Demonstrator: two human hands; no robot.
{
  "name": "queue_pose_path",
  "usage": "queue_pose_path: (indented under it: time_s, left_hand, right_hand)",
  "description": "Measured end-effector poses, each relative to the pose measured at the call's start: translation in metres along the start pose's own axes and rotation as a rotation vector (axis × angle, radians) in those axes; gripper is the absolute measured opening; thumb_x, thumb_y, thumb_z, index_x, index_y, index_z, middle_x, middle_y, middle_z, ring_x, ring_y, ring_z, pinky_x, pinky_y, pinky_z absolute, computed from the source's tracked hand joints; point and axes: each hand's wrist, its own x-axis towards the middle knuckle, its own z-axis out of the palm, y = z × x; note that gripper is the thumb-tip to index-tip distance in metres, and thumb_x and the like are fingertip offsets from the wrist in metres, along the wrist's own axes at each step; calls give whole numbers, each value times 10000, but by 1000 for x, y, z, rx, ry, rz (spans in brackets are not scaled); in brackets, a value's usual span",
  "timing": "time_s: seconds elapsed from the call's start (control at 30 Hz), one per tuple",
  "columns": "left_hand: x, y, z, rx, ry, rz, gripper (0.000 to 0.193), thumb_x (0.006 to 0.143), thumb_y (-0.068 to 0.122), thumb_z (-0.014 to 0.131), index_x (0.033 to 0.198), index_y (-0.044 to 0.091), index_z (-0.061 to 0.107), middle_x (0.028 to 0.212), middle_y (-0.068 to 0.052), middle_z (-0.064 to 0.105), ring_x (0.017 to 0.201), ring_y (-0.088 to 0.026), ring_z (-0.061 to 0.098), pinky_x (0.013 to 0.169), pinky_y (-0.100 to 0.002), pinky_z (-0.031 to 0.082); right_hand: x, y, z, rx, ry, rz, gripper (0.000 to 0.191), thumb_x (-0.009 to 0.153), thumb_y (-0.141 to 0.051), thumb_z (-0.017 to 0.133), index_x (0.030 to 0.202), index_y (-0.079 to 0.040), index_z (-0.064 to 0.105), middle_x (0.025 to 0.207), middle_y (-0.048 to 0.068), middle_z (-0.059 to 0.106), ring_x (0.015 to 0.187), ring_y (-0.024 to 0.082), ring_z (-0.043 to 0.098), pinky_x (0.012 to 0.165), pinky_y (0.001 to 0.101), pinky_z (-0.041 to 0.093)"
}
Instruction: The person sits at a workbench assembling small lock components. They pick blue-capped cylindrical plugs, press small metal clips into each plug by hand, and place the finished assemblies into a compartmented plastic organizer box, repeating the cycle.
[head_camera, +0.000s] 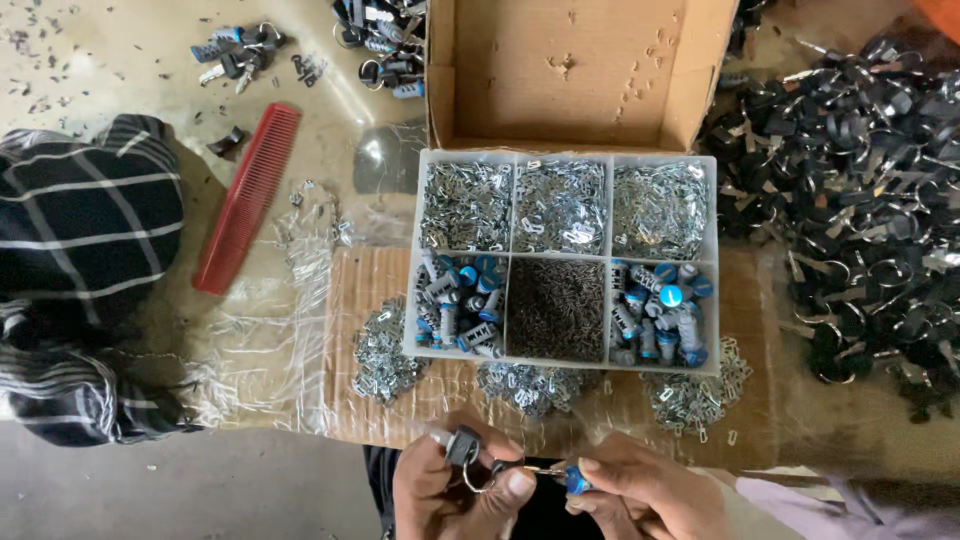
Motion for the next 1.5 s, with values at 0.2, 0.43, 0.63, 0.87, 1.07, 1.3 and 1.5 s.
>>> queue_pose_path:
  time_s: [0.2,0.43,0.63,0.87,1.07,1.3,1.5]
  left_hand:
    - [-1,-29,18,166,-192,288,266,795,155,945,844,68,698,712,-10,643,611,-86,571,592,-228,407]
    - [6,-19,26,147,-458,357,247,960,241,782,894,3,777,745,-81,646,651,-143,606,603,-287,427]
    - [23,1,17,147,-591,387,203,951,206,772,962,4,759,830,-90,653,731,-172,607,663,-317,439]
    - [21,-18,26,134,-469,416,191,940,165,760,1042,5,738,929,-100,661,824,-205,608,732,-352,454]
    - [22,-18,5,145,-509,434,220,931,130,750,1110,6,721,1014,-109,668,904,-233,610,791,-383,467]
    - [54,117,7,495,-201,943,285,920,89,738,1190,7,700,1113,-119,676,997,-266,611,860,-418,482]
    - [80,190,33,1293,100,989,354,911,54,727,1259,8,683,1198,-128,683,1077,-295,612,919,-449,495]
  right_hand:
    - [-27,63,-33,427,-209,1390,354,901,-252,738,1146,4,732,1046,144,736,942,172,718,817,299,575]
    - [-60,96,-59,264,-436,1131,362,925,-283,720,1179,-26,740,1095,100,731,1017,190,699,868,327,553]
    - [-37,89,-70,271,-464,1165,350,904,-268,738,1163,-33,740,1077,100,732,990,201,698,843,339,557]
    - [-37,98,-39,199,-467,1100,340,879,-251,759,1145,-40,738,1056,99,734,958,214,697,813,352,562]
    - [-41,96,-21,162,-494,1053,333,858,-237,777,1129,-47,738,1038,98,735,931,225,696,788,364,566]
    - [47,-22,-17,-160,-247,362,328,834,-220,798,1111,-54,737,1017,97,736,900,238,695,758,378,571]
    - [151,-96,-46,-1054,88,-280,327,813,-205,816,1095,-60,736,998,97,737,873,250,694,733,390,575]
